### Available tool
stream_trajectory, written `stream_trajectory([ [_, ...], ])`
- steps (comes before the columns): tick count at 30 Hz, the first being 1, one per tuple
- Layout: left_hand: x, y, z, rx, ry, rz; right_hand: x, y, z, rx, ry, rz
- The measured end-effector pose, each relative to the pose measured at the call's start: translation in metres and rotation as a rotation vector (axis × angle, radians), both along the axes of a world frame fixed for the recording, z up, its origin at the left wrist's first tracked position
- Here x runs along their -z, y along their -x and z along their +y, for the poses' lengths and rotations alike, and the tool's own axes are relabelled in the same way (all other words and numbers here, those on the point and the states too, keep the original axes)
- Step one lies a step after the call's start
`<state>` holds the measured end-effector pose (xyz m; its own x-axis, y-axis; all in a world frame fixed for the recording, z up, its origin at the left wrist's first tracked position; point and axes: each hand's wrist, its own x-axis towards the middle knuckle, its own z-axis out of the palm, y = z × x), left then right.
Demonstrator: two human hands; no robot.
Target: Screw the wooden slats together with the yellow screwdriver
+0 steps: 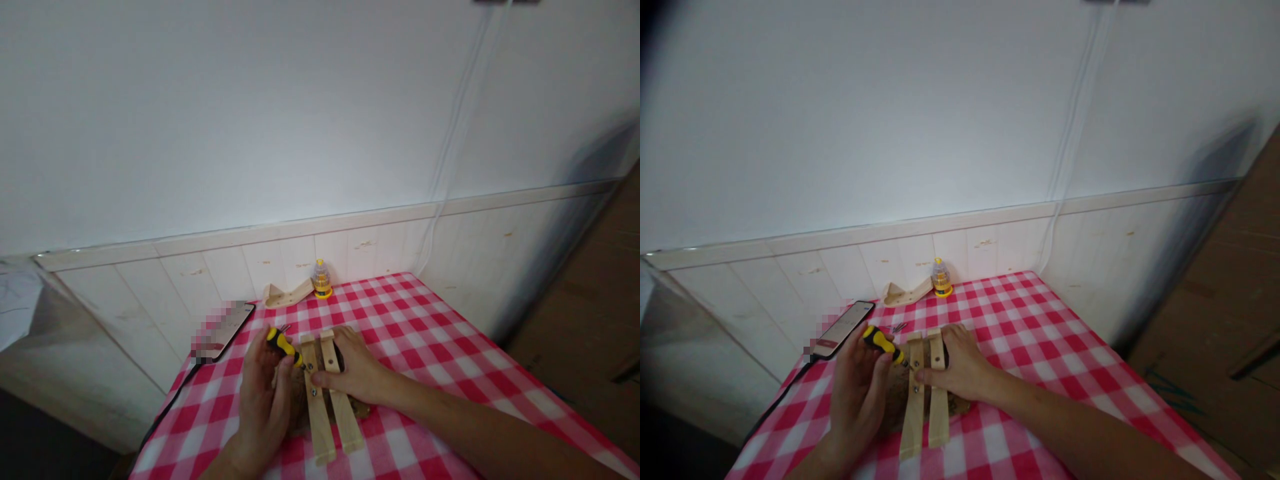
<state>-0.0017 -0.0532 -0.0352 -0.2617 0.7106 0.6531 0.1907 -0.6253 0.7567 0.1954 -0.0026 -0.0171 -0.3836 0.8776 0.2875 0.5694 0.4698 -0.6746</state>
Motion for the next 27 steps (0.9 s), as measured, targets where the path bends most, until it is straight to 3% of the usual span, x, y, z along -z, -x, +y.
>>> stream_trajectory([
  [3, 0.0, -0.001, 0.005, -0.045, 0.052, -0.032, 0.0, 0.0, -0.001, 0.007, 0.002, -0.011],
  [15, 0.011, 0.006, 0.007, 0.006, 0.121, 0.099, -0.005, 0.002, -0.001, 0.024, 0.023, -0.061],
  [27, 0.005, 0.003, 0.011, 0.033, 0.108, 0.059, 0.002, 0.001, 0.001, -0.01, 0.016, -0.011],
])
